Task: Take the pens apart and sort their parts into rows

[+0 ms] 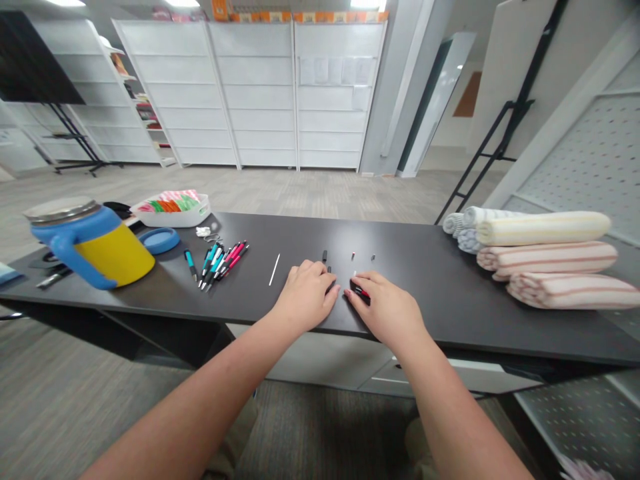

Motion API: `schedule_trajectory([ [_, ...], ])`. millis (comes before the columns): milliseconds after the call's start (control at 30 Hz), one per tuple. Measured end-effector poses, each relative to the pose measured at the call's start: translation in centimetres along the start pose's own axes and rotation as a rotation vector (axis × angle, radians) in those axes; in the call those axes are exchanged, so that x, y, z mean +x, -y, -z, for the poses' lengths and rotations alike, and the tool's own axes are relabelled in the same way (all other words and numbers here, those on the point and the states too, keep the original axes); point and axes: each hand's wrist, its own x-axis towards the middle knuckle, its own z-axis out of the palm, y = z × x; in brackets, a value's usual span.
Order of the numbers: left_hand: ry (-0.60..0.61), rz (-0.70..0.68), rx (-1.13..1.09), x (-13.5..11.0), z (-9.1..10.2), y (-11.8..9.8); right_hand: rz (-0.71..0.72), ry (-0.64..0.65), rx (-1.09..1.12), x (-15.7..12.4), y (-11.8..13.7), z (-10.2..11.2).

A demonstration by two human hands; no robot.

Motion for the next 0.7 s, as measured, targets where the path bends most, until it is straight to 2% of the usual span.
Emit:
schedule_trajectory([
  [167,0.003,0.004,0.005,0.0,0.0,-0.1,-0.041,0.039,-0.049,0.4,0.2,0.1],
  [467,0.013,0.011,0.002,0.0,0.2,-0.1,-0.111,0.024,-0.044,1.1,0.3,-0.4],
  [567,0.013,0.012,-0.006,0.0,0.1,-0.1,-0.150,-0.051,0.062,1.2,0.0,-0.4],
  [700,-0.013,0.015,-0.025,-0.1,0.2,0.0,-0.222,-0.173,0.353,1.1,-1.2,-0.1],
])
